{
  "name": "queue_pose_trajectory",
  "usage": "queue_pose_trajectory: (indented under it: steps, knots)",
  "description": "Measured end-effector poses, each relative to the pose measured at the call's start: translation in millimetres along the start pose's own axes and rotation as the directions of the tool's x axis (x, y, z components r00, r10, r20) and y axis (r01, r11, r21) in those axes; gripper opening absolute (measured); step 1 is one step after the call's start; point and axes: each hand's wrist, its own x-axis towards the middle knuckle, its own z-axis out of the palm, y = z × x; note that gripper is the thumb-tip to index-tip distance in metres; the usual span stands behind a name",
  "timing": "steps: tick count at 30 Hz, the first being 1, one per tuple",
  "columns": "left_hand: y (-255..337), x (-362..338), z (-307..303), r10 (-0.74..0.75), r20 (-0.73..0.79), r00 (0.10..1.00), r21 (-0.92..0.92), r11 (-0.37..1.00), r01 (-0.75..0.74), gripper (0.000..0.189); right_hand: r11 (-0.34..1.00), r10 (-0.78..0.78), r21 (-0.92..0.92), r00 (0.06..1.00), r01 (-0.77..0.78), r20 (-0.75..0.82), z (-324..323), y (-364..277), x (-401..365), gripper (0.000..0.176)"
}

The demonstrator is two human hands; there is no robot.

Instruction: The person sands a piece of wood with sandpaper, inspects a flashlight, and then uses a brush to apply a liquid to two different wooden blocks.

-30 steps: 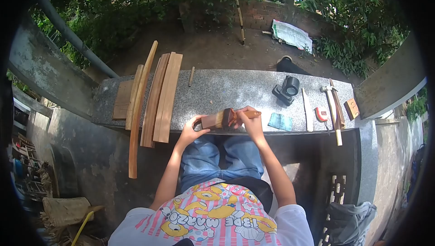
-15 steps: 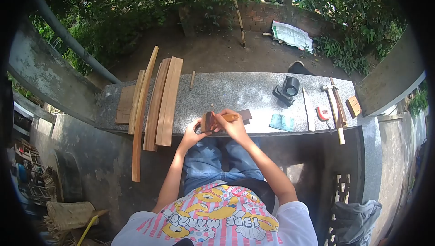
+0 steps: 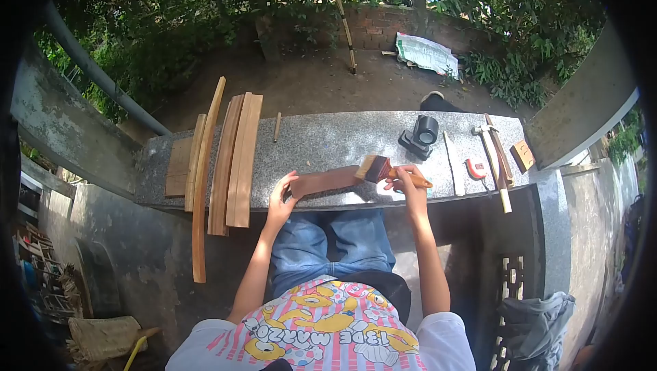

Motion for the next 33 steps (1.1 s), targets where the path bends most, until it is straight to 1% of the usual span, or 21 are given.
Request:
queue_pose_trajectory:
  steps: [3, 8, 10, 11, 13, 14, 15, 17, 18, 19, 20, 21, 23, 24, 25, 27, 28, 29, 31, 32, 33]
  knots:
    - [4.8, -1.0, 0.2, 0.037, 0.015, 0.999, 0.058, 0.998, -0.038, 0.050, 1.000, 0.006, 0.005, 0.998, -0.006, 0.057, 17.5, 2.6, -9.3, 0.022]
    - [23.4, -3.3, -2.4, -0.034, 0.086, 0.996, 0.084, 0.996, 0.026, 0.047, 0.997, 0.012, 0.078, 0.998, -0.016, 0.057, 25.7, 7.1, -12.4, 0.021]
    - [18.4, -3.0, -6.1, -0.054, 0.177, 0.983, 0.026, 0.998, 0.050, 0.051, 0.998, -0.025, 0.055, 0.986, 0.016, 0.167, 30.7, 3.3, -13.4, 0.020]
    - [17.8, -3.4, -5.0, -0.050, 0.180, 0.982, 0.027, 0.999, 0.046, 0.051, 0.998, -0.029, 0.057, 0.986, 0.020, 0.165, 35.8, 0.3, -14.3, 0.020]
    - [16.9, -5.4, -1.6, -0.121, 0.162, 0.979, -0.090, 0.987, 0.136, 0.060, 1.000, -0.020, 0.028, 0.965, 0.013, 0.263, 51.3, -4.9, -15.8, 0.020]
    - [13.6, -5.4, -0.8, -0.078, 0.154, 0.985, -0.090, 0.992, 0.093, 0.072, 1.000, -0.013, -0.002, 0.957, 0.014, 0.291, 61.4, -3.4, -14.5, 0.020]
    - [13.4, -5.4, -0.6, -0.075, 0.155, 0.985, -0.088, 0.992, 0.090, 0.072, 0.999, 0.045, 0.004, 0.945, -0.049, 0.325, 75.7, -12.7, -18.6, 0.020]
    - [12.9, -6.2, -0.6, -0.170, 0.145, 0.975, -0.129, 0.974, 0.188, 0.082, 0.995, 0.079, 0.029, 0.905, -0.101, 0.419, 100.0, -7.5, -17.8, 0.018]
    - [10.5, -6.3, 0.2, -0.170, 0.143, 0.975, -0.127, 0.974, 0.188, 0.082, 0.998, 0.055, -0.004, 0.888, -0.059, 0.457, 111.2, -5.0, -17.8, 0.018]
    - [7.8, -6.4, 1.4, -0.117, 0.123, 0.985, -0.107, 0.986, 0.130, 0.084, 0.999, 0.033, -0.036, 0.868, -0.018, 0.496, 120.6, -1.1, -17.6, 0.017]
    - [6.2, -7.2, 1.3, -0.064, 0.105, 0.992, -0.085, 0.994, 0.073, 0.087, 0.999, 0.020, -0.032, 0.849, -0.003, 0.527, 127.5, 13.0, -13.2, 0.016]
    - [6.1, -7.4, 0.0, -0.066, 0.101, 0.993, -0.083, 0.994, 0.075, 0.087, 0.999, 0.021, -0.032, 0.847, -0.005, 0.531, 127.6, 18.1, -9.7, 0.016]
    - [5.6, -7.2, -4.2, -0.103, 0.155, 0.983, -0.072, 0.991, 0.115, 0.086, 0.996, 0.077, 0.000, 0.860, -0.089, 0.505, 120.7, 22.4, -1.3, 0.015]
    - [6.8, -7.4, -3.9, -0.130, 0.148, 0.980, -0.056, 0.989, 0.140, 0.085, 0.995, 0.096, -0.022, 0.887, -0.097, 0.452, 109.2, 19.8, 2.8, 0.014]
    - [8.0, -7.4, -3.5, -0.129, 0.143, 0.981, -0.056, 0.989, 0.139, 0.085, 0.999, 0.054, -0.017, 0.934, -0.051, 0.354, 96.8, 18.2, 6.1, 0.015]
    - [10.2, -7.0, -2.0, -0.104, 0.134, 0.986, -0.088, 0.989, 0.116, 0.084, 0.989, -0.046, -0.125, 0.967, 0.079, 0.251, 54.7, 10.2, 16.8, 0.016]
    - [11.3, -6.9, -2.3, -0.108, 0.138, 0.985, -0.097, 0.988, 0.122, 0.082, 0.979, -0.047, -0.189, 0.990, 0.072, 0.134, 36.2, 3.6, 16.6, 0.015]
    - [11.9, -6.7, -2.5, -0.105, 0.140, 0.985, -0.103, 0.987, 0.120, 0.082, 0.970, -0.071, -0.225, 0.994, 0.089, 0.087, 11.9, 9.5, 23.9, 0.015]
    - [11.8, -6.2, -3.0, -0.115, 0.147, 0.982, -0.074, 0.989, 0.127, 0.080, 0.945, -0.136, -0.300, 0.991, 0.131, 0.003, -9.2, 0.6, 22.1, 0.015]
    - [9.1, -6.4, -2.6, -0.116, 0.145, 0.983, -0.078, 0.989, 0.128, 0.079, 0.944, -0.140, -0.303, 0.990, 0.133, -0.001, -5.4, -7.9, 19.4, 0.015]
    - [10.7, -5.0, -1.3, -0.114, 0.148, 0.982, -0.081, 0.989, 0.126, 0.079, 0.965, -0.153, -0.216, 0.988, 0.151, 0.008, 6.8, -17.7, 14.8, 0.015]
